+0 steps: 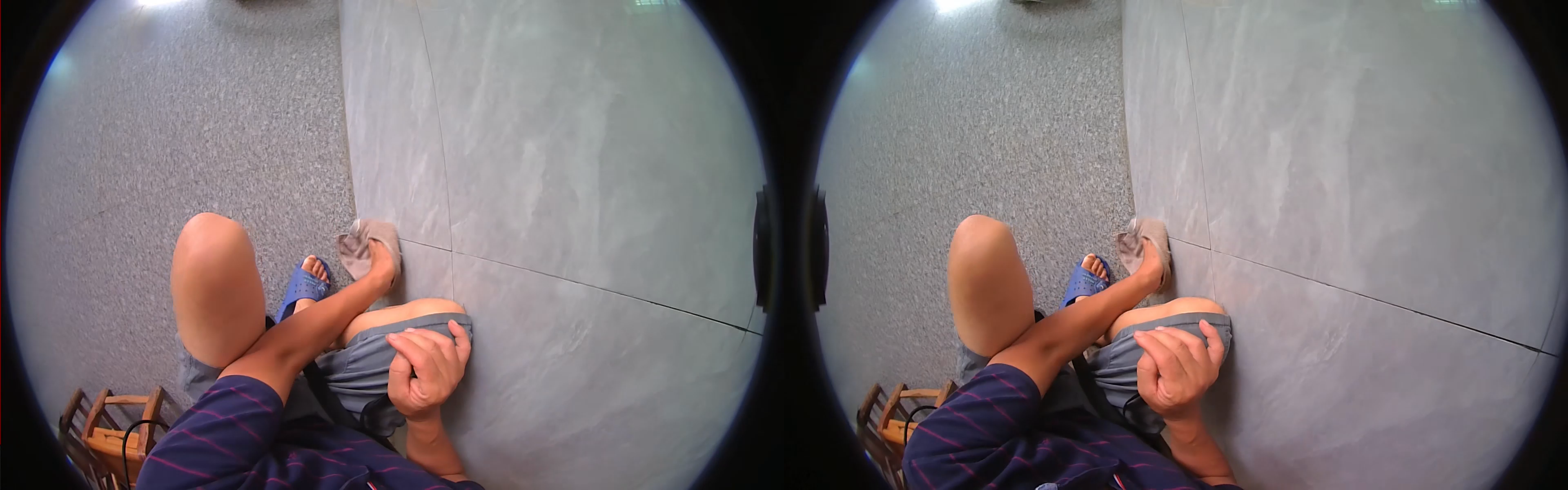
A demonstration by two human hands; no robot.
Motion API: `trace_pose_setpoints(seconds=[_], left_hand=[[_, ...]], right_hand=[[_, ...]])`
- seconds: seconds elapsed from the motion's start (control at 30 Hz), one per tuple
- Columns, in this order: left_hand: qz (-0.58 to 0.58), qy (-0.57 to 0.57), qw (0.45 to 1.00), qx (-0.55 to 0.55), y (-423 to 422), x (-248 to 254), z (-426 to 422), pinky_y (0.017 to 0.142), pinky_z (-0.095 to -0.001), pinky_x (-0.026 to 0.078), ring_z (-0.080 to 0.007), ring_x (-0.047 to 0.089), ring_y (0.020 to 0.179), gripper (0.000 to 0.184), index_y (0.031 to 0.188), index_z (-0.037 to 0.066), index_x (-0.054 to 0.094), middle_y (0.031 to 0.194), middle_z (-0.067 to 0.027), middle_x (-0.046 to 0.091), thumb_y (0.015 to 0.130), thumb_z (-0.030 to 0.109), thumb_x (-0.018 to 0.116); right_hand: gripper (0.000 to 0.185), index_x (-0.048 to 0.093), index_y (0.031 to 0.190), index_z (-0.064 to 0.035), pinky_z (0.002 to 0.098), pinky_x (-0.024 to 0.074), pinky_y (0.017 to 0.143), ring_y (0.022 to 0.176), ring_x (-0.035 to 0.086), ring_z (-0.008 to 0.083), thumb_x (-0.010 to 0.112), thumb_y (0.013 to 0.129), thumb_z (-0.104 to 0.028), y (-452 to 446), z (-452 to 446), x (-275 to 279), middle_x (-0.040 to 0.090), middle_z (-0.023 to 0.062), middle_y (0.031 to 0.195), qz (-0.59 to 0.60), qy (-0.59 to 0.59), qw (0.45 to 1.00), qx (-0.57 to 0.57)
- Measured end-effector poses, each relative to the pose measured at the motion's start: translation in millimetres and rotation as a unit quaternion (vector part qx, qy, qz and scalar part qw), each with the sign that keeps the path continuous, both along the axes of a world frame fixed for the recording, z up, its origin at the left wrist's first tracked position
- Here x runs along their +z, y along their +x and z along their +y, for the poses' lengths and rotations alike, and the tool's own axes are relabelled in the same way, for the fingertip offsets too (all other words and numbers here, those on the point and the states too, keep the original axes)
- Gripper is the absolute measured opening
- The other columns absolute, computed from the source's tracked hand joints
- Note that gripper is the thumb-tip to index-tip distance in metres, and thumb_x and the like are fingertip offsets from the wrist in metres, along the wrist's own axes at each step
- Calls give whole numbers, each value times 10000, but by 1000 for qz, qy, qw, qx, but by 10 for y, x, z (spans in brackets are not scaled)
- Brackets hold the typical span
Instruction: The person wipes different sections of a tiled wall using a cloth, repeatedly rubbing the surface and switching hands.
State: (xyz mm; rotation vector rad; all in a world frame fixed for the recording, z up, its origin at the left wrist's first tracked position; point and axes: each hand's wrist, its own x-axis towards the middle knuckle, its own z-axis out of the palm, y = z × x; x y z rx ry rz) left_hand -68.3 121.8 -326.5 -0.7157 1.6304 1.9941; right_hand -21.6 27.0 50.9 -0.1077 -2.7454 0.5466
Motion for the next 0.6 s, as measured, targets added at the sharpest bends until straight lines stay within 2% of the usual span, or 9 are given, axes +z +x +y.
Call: trace_pose_setpoints(seconds=[0.1, 0.2, 0.27, 0.3, 0.37, 0.4, 0.43, 0.5, 0.6], left_hand=[[295, -38, 954, -32, -306, 815, -121, 1171, -452, 146, -410, 217, 1408, 582, 1476, -46, 234, 1522, -263, 240, 998, 232, 415], [402, -30, 915, 11, -839, 1478, -207, 1136, -487, 184, -446, 283, 1344, 568, 1433, -52, 320, 1469, -260, 319, 962, 211, 498], [463, -65, 882, -56, -1162, 1682, -291, 1186, -391, 127, -345, 205, 1434, 685, 1506, -65, 45, 1541, -223, 215, 971, 115, 433], [460, -61, 884, -57, -1291, 1758, -302, 1186, -391, 127, -345, 205, 1434, 685, 1506, -65, 45, 1541, -223, 215, 971, 115, 433], [486, -69, 871, 21, -1506, 1791, -284, 1127, -458, 198, -418, 314, 1314, 555, 1402, -48, 371, 1413, -243, 375, 954, 253, 502], [535, -148, 831, -17, -1575, 1621, -287, 1123, -456, 204, -413, 308, 1329, 559, 1409, -37, 362, 1426, -232, 375, 961, 274, 486], [536, -145, 831, -17, -1606, 1345, -123, 1123, -456, 204, -413, 308, 1329, 559, 1409, -37, 362, 1426, -232, 375, 961, 274, 486], [328, -150, 932, 25, -1636, 890, 150, 1125, -457, 201, -418, 290, 1350, 582, 1421, -53, 317, 1448, -253, 347, 968, 283, 459], [302, -130, 944, -11, -1480, 1164, 40, 1149, -437, 177, -420, 261, 1366, 604, 1442, -102, 220, 1463, -301, 291, 984, 252, 393]], right_hand=[[245, 699, 867, -117, 409, 349, 1034, 787, 647, 180, 585, 714, 36, 18, 6, -21, 680, 6, 790, 2, -5, 1000, 0], [238, 701, 867, -120, 407, 346, 1038, 788, 648, 180, 588, 717, 26, 21, -5, -3, 681, 4, 797, -2, -9, 1000, 1], [234, 702, 868, -121, 406, 344, 1039, 789, 648, 180, 591, 718, 20, 7, -13, 37, 682, 3, 800, -9, -9, 1000, -2], [235, 703, 869, -121, 405, 346, 1038, 790, 648, 180, 592, 715, 17, -6, -16, 61, 682, 3, 803, -12, -10, 1000, -2], [235, 704, 871, -120, 405, 347, 1037, 790, 648, 180, 594, 712, 14, -14, -22, 79, 683, 2, 806, -17, -8, 1000, -4], [236, 705, 868, -120, 403, 350, 1035, 790, 648, 180, 595, 708, 14, -12, -24, 73, 682, 3, 803, -14, -8, 1000, -4], [236, 706, 866, -119, 401, 352, 1032, 790, 648, 179, 596, 704, 13, -7, -29, 67, 682, 4, 799, -10, -8, 1000, -3], [236, 706, 862, -118, 399, 355, 1030, 789, 648, 179, 596, 701, 14, -4, -33, 54, 681, 5, 796, -6, -5, 1000, -4], [235, 705, 854, -115, 395, 360, 1023, 787, 647, 178, 593, 700, 22, 15, -24, 24, 680, 7, 790, 5, -2, 1000, -1]])
